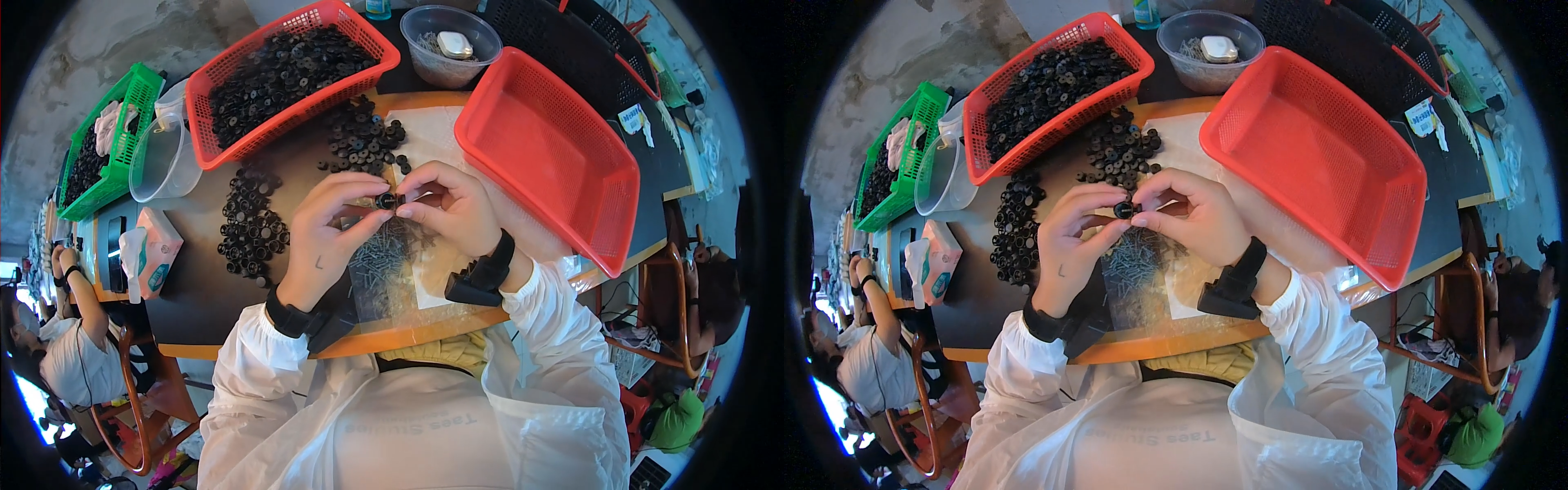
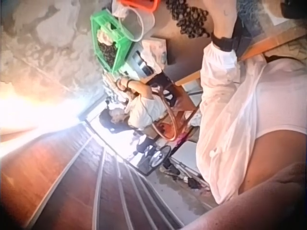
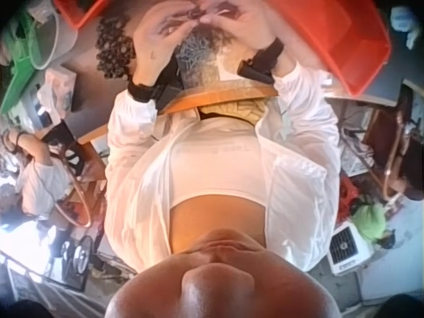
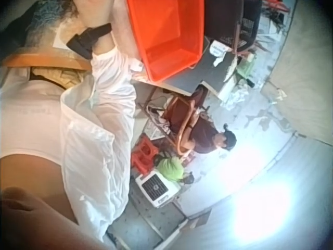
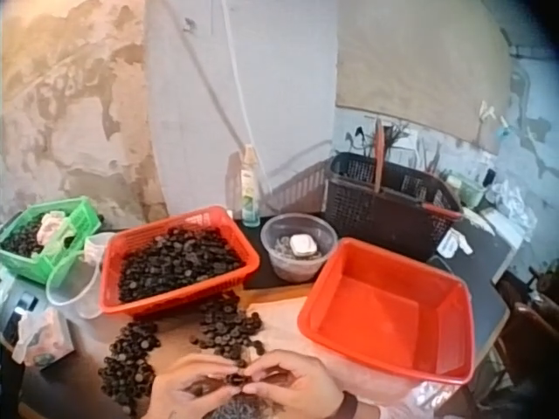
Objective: Manual assembly and pairing of small black plastic shoe eyelets or buckle components with pins at a manufacturing table station.
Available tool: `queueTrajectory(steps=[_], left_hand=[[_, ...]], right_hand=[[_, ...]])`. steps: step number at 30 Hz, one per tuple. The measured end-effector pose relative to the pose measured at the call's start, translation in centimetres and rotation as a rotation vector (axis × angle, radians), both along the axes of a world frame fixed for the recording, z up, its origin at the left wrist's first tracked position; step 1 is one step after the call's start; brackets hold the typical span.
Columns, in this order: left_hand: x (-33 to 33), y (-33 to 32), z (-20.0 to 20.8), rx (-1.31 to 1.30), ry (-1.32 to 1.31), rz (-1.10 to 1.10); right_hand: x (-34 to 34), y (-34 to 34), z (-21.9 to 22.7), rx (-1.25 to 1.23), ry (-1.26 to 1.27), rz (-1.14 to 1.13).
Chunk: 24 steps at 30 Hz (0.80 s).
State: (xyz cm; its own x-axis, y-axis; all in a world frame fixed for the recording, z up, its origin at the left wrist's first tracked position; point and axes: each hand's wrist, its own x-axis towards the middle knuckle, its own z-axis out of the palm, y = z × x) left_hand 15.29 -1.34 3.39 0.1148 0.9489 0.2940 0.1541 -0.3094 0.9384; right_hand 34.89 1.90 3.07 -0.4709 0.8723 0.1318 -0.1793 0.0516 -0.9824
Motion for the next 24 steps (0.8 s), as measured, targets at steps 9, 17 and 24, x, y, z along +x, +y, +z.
queueTrajectory(steps=[9, 17, 24], left_hand=[[-0.20, 0.00, -0.38, 0.062, 0.007, -0.026], [-0.34, -0.01, -0.38, 0.108, 0.093, -0.014], [-0.11, -0.13, 0.01, 0.111, 0.082, -0.009]], right_hand=[[-0.02, -0.35, 0.64, 0.123, -0.151, -0.094], [0.03, -0.29, 0.20, 0.062, -0.116, -0.063], [0.08, -0.27, -0.15, 0.070, -0.097, -0.051]])
